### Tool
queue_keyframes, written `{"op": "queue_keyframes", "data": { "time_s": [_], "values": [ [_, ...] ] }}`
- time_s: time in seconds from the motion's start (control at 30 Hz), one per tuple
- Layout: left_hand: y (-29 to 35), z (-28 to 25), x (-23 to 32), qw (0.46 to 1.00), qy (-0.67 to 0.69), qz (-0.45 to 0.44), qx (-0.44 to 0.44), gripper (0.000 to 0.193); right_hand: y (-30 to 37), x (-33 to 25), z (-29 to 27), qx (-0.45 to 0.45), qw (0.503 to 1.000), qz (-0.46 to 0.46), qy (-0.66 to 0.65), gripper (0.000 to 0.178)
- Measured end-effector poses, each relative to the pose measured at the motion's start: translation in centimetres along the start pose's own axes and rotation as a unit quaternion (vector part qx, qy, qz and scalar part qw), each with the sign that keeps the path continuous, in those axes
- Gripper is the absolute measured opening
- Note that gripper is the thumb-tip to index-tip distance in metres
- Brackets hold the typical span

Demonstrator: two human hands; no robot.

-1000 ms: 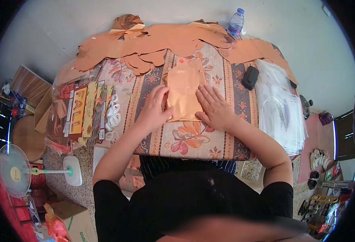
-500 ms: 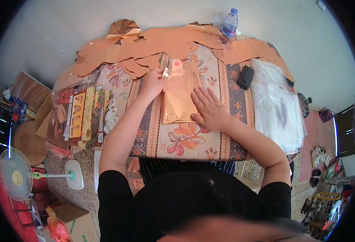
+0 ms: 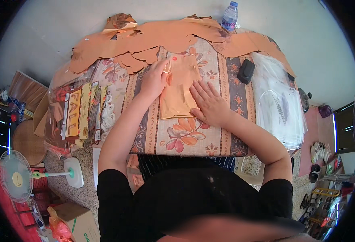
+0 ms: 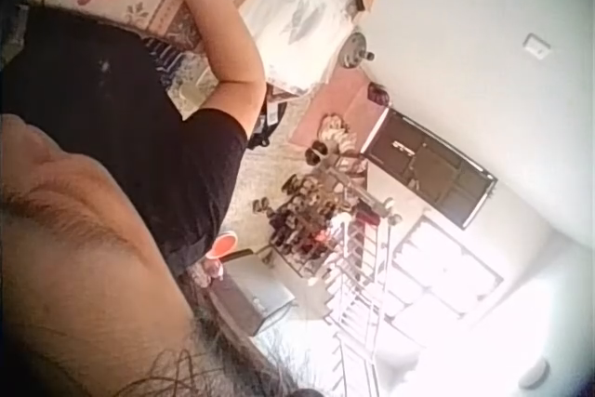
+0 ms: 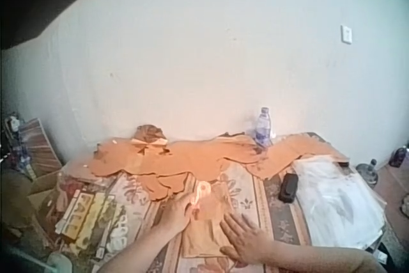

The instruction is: Folding and placing rose gold foil letter balloons into plastic packaging with cardboard inserts.

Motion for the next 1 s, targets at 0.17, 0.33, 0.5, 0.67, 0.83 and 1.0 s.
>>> {"op": "queue_keyframes", "data": {
  "time_s": [0.17,0.33,0.5,0.67,0.83,1.0],
  "values": [
    [0.1,-1.1,0.2,0.99,-0.081,-0.01,0.116,0.034,0.1,0.1,0.2,-0.002,1.0,0.003,-0.002,0.072],
    [0.2,-2.3,-2.5,0.99,0.051,-0.119,0.054,0.023,0.1,0.0,0.3,0.003,1.0,-0.002,-0.001,0.072],
    [0.3,-4.0,-1.0,0.98,0.042,-0.19,-0.04,0.027,0.2,0.2,0.4,0.001,1.0,0.005,-0.004,0.072],
    [-0.2,-3.3,-0.1,0.97,-0.018,-0.215,-0.109,0.033,0.0,0.1,0.3,-0.013,1.0,0.01,0.003,0.073],
    [-1.4,-3.0,-0.6,0.964,-0.059,-0.228,-0.121,0.031,0.0,0.1,0.4,-0.016,1.0,0.014,-0.005,0.073],
    [-1.5,-3.0,-2.1,0.972,-0.044,-0.219,-0.079,0.031,0.0,0.1,0.5,-0.029,0.999,0.015,-0.001,0.073]
  ]
}}
Point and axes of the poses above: each hand's wrist, its own y-axis away from the middle knuckle, its own z-axis out of the palm, x = y × z, the point moved 5 cm from there along -y, towards the middle knuckle, and after that the axes turned 4 degrees about z, right-handed, at the moved point
